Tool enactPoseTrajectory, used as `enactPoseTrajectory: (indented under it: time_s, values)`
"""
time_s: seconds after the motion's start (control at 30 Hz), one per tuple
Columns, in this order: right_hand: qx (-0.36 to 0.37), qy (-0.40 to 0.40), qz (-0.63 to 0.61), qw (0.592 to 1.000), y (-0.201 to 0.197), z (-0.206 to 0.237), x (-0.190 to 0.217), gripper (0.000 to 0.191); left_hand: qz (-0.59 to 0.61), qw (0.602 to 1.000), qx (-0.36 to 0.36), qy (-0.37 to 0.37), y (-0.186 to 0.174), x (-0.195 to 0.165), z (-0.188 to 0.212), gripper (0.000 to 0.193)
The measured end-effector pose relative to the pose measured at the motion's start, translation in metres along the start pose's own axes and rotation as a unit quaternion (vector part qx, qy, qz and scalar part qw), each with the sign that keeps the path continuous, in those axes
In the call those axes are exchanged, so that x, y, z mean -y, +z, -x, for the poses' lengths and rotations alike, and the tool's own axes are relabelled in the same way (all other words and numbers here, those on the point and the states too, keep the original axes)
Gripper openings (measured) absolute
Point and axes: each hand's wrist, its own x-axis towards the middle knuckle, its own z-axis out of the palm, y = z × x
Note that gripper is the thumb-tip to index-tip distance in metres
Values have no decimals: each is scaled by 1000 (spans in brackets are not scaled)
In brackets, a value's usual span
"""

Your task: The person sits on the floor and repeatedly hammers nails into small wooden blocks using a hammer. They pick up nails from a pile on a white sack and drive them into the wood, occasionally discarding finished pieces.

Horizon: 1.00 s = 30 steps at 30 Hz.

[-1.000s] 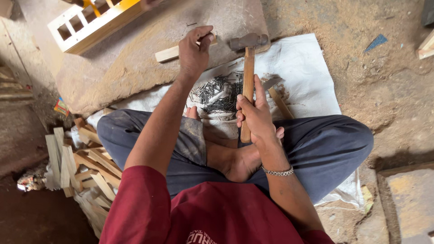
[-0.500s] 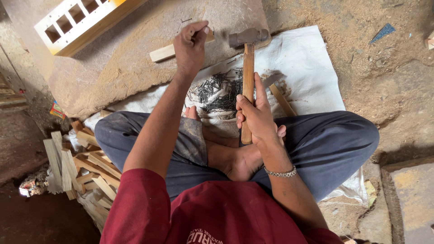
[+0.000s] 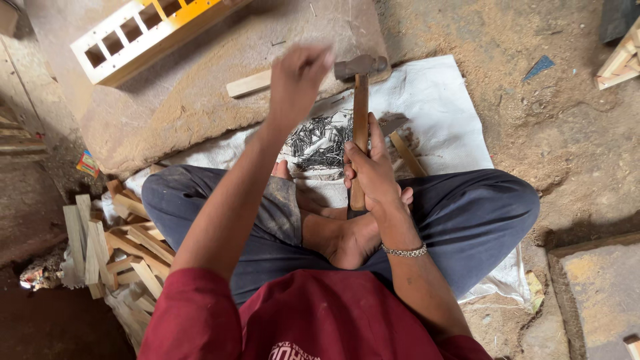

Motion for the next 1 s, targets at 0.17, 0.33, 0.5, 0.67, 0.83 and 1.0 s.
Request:
enactPoseTrajectory:
  time_s: [0.17,0.33,0.5,0.67,0.83,1.0]
  values:
    - [-1,2,-21,1000,-5,2,-4,85,-208,939,220,-162,-4,5,101,19]
    - [10,2,-22,1000,-5,1,-11,84,-258,941,208,-73,10,28,146,22]
    - [2,-5,3,1000,-3,1,-14,84,-246,941,203,-116,6,32,145,16]
    - [0,-9,2,1000,-1,2,-15,84,-186,957,187,-118,-7,21,146,15]
    - [-7,-8,14,1000,3,4,-12,85,-159,965,169,-123,-7,26,148,16]
    - [-9,4,6,1000,4,5,-9,86,-5,981,73,-178,1,40,145,14]
